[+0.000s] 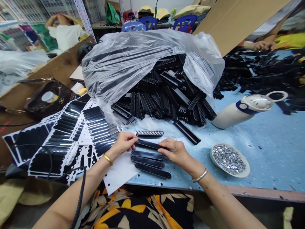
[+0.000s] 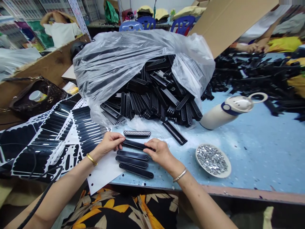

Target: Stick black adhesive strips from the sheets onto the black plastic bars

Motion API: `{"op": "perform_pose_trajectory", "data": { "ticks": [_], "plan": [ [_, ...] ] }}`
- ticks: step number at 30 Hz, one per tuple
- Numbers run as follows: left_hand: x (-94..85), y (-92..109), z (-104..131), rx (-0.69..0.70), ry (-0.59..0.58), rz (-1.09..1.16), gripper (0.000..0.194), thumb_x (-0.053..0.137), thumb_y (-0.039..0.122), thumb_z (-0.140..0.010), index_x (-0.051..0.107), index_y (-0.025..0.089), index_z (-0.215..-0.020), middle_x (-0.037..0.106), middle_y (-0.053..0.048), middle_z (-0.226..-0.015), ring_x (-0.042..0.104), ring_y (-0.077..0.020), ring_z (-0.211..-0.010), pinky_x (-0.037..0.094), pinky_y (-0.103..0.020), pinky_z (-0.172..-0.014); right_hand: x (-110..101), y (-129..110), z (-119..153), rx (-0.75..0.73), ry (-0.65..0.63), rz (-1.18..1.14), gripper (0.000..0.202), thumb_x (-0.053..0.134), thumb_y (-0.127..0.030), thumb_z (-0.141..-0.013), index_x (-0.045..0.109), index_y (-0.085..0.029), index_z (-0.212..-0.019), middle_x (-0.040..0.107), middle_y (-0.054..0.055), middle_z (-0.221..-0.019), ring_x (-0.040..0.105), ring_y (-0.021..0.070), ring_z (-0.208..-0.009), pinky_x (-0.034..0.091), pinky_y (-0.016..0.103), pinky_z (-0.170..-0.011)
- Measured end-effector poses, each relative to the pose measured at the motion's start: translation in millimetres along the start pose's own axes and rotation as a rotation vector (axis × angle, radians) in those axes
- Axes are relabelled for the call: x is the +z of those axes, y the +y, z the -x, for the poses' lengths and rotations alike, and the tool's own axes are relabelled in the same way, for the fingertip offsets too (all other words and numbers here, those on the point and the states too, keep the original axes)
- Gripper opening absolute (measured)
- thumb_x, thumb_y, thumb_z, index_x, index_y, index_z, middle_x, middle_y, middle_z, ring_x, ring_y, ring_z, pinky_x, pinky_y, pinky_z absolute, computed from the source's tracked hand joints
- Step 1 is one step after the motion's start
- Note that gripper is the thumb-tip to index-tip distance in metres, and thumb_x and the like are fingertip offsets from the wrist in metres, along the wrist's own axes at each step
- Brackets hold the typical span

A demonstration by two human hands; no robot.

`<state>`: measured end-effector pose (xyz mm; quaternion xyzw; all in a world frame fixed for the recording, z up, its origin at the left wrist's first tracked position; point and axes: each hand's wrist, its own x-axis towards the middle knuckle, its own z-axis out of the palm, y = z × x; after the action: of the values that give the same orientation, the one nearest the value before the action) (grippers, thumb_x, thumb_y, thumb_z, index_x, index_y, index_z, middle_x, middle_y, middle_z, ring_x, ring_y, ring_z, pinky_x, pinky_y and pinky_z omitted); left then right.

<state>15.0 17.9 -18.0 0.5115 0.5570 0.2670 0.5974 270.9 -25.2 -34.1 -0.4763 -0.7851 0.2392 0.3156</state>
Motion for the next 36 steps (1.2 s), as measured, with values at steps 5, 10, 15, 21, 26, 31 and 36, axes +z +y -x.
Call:
{"op": "perform_pose_trajectory", "data": {
  "ticks": [5, 10, 15, 21, 26, 31, 36],
  "plan": [
    [0.0, -0.2, 0.2, 0.005, 0.001, 0.009, 0.011, 0.066, 0.020, -0.078, 0.069, 0.010, -0.074, 0.060, 0.001, -0.043, 0.051, -0.0065, -0.033, 0.037, -0.012, -0.033, -0.1, 2.7, -2.1, 0.091, -0.006, -0.090, 0.016, 0.072, -0.028, -0.079, 0.079, -0.023, -0.093, 0.075, 0.005, -0.084, 0.068, 0.0174, -0.070, 0.056, 0.030, -0.066],
    [-0.2, 0.2, 0.7, 0.002, -0.003, 0.008, 0.013, 0.067, 0.023, -0.076, 0.068, 0.010, -0.073, 0.060, 0.001, -0.042, 0.051, -0.0067, -0.033, 0.036, -0.012, -0.033, 0.3, 5.9, -5.6, 0.199, 0.001, -0.242, 0.016, 0.079, -0.033, -0.072, 0.080, -0.023, -0.084, 0.075, 0.005, -0.077, 0.068, 0.0183, -0.067, 0.055, 0.030, -0.063],
    [-0.1, -0.5, 0.3, 0.009, 0.002, 0.017, 0.014, 0.068, 0.023, -0.075, 0.068, 0.010, -0.072, 0.059, 0.001, -0.042, 0.051, -0.0070, -0.033, 0.036, -0.012, -0.033, -0.5, 7.1, -7.6, 0.259, 0.004, -0.306, 0.017, 0.080, -0.036, -0.069, 0.080, -0.024, -0.081, 0.074, 0.004, -0.074, 0.066, 0.0172, -0.064, 0.052, 0.029, -0.059],
    [0.7, -2.1, -0.5, 0.020, 0.005, 0.010, 0.014, 0.066, 0.023, -0.076, 0.068, 0.010, -0.072, 0.060, 0.001, -0.042, 0.050, -0.0067, -0.032, 0.036, -0.013, -0.033, 1.5, 4.7, -5.7, 0.281, 0.049, -0.339, 0.013, 0.080, -0.032, -0.068, 0.080, -0.025, -0.079, 0.071, 0.002, -0.069, 0.062, 0.0155, -0.061, 0.047, 0.028, -0.056],
    [1.4, -2.4, -0.3, 0.030, 0.005, 0.014, 0.014, 0.068, 0.025, -0.075, 0.067, 0.011, -0.071, 0.059, 0.002, -0.041, 0.051, -0.0071, -0.033, 0.037, -0.012, -0.033, 5.6, 3.8, -3.9, 0.292, 0.103, -0.357, 0.012, 0.079, -0.033, -0.068, 0.080, -0.025, -0.076, 0.071, 0.002, -0.067, 0.062, 0.0158, -0.061, 0.049, 0.028, -0.057],
    [1.0, -3.4, -0.9, 0.035, -0.008, 0.028, 0.019, 0.071, 0.029, -0.074, 0.066, 0.011, -0.071, 0.059, 0.002, -0.042, 0.054, -0.0074, -0.035, 0.037, -0.012, -0.034, 9.7, 1.6, -1.8, 0.315, 0.158, -0.368, 0.014, 0.078, -0.036, -0.069, 0.079, -0.023, -0.073, 0.073, 0.003, -0.069, 0.065, 0.0173, -0.063, 0.051, 0.030, -0.061],
    [1.1, -4.5, -0.6, 0.043, -0.005, 0.038, 0.019, 0.072, 0.029, -0.074, 0.066, 0.011, -0.071, 0.059, 0.002, -0.044, 0.058, -0.0086, -0.037, 0.040, -0.012, -0.035, 10.9, -0.8, -2.3, 0.351, 0.187, -0.381, 0.012, 0.078, -0.033, -0.067, 0.079, -0.022, -0.071, 0.073, 0.004, -0.067, 0.065, 0.0180, -0.063, 0.051, 0.031, -0.061]
  ]
}}
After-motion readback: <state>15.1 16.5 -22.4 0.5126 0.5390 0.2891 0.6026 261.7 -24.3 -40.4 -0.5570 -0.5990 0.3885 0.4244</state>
